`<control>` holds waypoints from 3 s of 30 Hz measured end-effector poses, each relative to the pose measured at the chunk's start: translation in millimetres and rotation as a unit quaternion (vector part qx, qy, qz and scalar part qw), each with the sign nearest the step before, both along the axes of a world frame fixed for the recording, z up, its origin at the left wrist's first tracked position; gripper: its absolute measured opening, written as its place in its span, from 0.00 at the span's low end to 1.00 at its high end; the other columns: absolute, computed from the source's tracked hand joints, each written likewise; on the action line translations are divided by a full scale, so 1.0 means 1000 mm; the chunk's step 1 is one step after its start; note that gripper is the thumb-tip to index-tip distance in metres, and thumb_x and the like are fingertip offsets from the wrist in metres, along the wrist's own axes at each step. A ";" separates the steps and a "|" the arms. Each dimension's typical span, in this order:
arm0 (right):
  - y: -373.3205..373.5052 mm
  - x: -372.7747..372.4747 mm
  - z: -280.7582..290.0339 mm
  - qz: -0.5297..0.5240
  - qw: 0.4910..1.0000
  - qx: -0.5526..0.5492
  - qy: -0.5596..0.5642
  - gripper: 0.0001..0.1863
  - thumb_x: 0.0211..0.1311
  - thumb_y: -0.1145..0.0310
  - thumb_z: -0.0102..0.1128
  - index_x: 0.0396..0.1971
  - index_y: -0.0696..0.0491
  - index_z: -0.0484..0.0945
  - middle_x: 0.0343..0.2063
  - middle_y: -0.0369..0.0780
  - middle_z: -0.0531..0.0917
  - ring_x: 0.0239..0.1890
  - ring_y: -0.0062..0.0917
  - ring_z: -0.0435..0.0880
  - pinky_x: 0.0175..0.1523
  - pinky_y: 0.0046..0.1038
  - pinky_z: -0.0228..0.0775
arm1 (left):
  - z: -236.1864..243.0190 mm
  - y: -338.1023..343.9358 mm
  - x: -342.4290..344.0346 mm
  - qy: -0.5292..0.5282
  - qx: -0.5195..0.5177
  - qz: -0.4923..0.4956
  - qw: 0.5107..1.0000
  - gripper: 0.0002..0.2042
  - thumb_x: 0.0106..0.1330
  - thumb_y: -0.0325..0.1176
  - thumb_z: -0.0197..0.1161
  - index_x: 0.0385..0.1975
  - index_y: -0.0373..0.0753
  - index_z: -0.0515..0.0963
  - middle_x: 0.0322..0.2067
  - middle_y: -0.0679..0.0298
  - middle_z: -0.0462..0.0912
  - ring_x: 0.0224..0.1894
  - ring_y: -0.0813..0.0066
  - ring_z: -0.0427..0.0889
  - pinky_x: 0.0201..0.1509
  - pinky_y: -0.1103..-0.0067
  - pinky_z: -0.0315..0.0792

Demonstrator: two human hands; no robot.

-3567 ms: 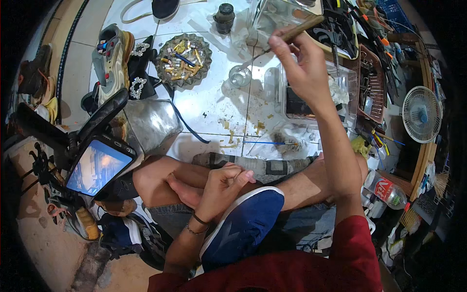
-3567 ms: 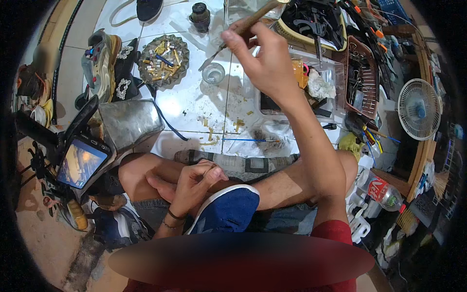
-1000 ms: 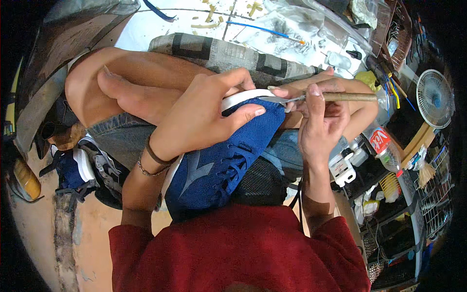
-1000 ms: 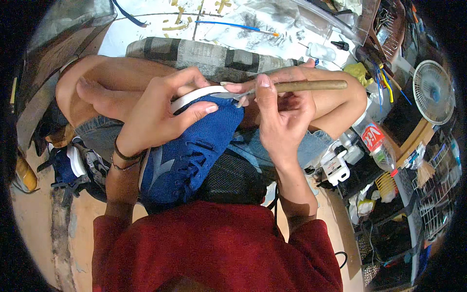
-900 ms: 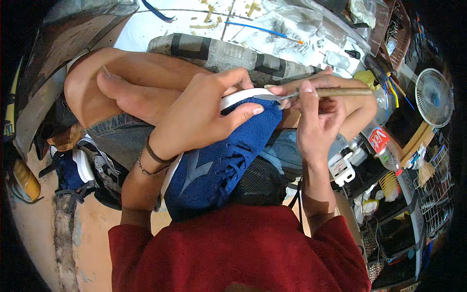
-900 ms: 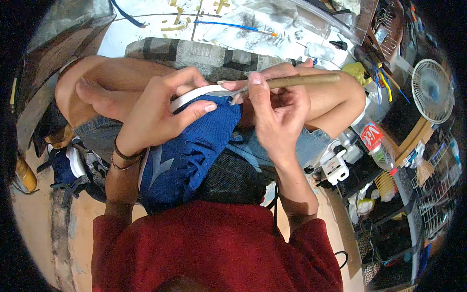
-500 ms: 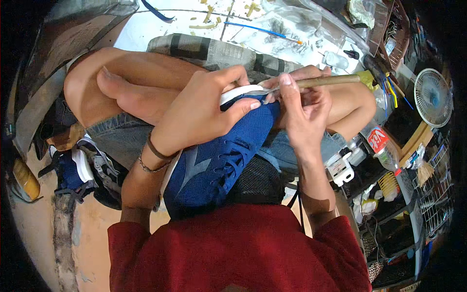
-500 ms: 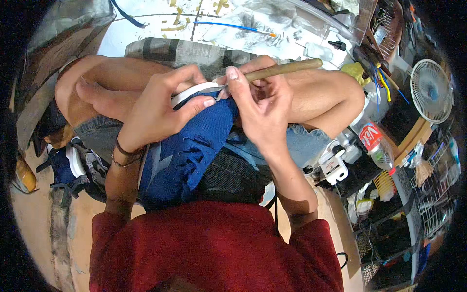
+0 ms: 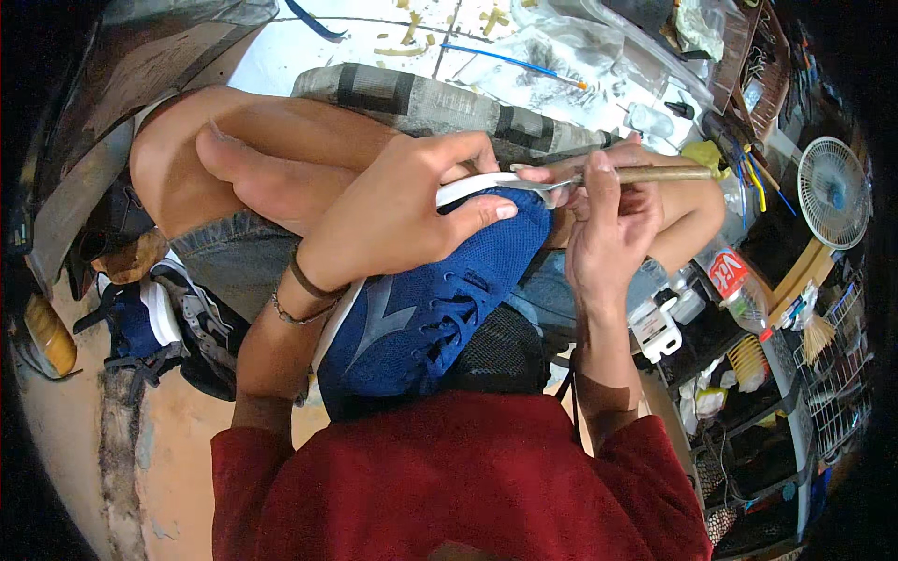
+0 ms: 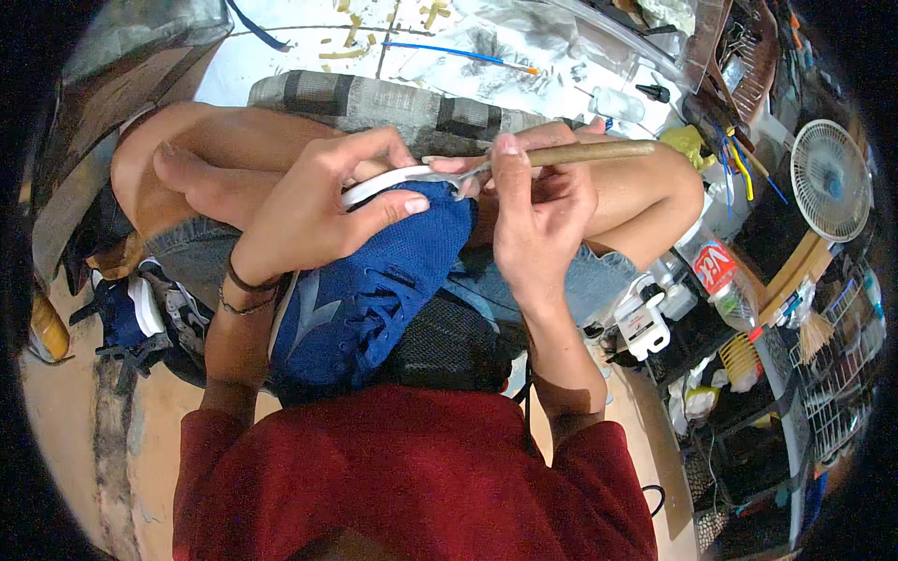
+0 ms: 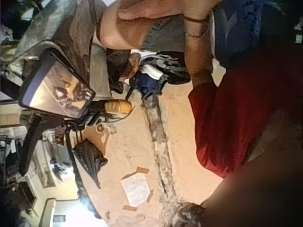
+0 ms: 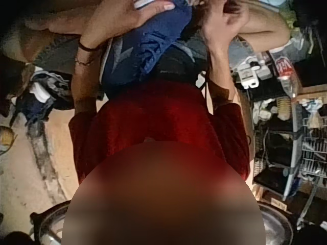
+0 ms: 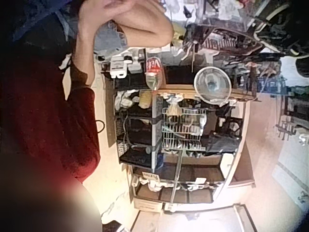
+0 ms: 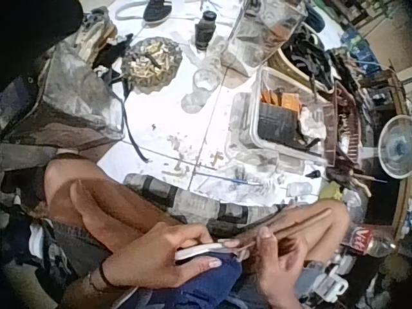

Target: Apply glue and use a clamp to repair the sole of a blue sneaker.

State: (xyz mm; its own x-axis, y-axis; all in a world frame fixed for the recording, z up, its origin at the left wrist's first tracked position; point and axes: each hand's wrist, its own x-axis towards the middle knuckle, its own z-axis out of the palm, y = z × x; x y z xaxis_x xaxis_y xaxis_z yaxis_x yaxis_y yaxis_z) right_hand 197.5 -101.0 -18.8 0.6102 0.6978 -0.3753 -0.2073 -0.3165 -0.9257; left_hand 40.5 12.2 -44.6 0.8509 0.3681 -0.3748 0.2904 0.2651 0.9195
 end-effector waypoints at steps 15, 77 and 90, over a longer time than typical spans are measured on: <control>0.012 0.000 0.006 0.106 0.994 -0.023 -0.007 0.04 0.68 0.79 0.56 0.34 0.61 0.71 0.26 0.42 0.83 0.27 0.17 0.81 0.31 0.16 0.73 | 0.001 0.004 0.001 0.003 0.045 -0.020 0.999 0.10 0.61 0.28 0.69 0.34 0.35 0.73 0.19 0.63 0.80 0.25 0.90 0.71 0.29 0.83 0.67; 0.000 -0.005 0.007 0.048 0.998 -0.015 0.043 0.05 0.71 0.78 0.52 0.34 0.61 0.69 0.31 0.45 0.83 0.30 0.19 0.82 0.35 0.19 0.75 | 0.001 0.001 -0.002 0.004 0.044 -0.023 0.999 0.12 0.58 0.29 0.71 0.36 0.34 0.76 0.24 0.57 0.84 0.27 0.82 0.81 0.31 0.80 0.73; -0.002 -0.018 0.007 0.055 0.994 -0.048 -0.082 0.05 0.69 0.78 0.55 0.33 0.61 0.70 0.26 0.42 0.82 0.25 0.17 0.80 0.31 0.18 0.74 | -0.002 -0.002 -0.003 0.008 0.099 -0.030 0.995 0.12 0.57 0.30 0.72 0.36 0.34 0.77 0.27 0.55 0.85 0.28 0.68 0.85 0.34 0.76 0.75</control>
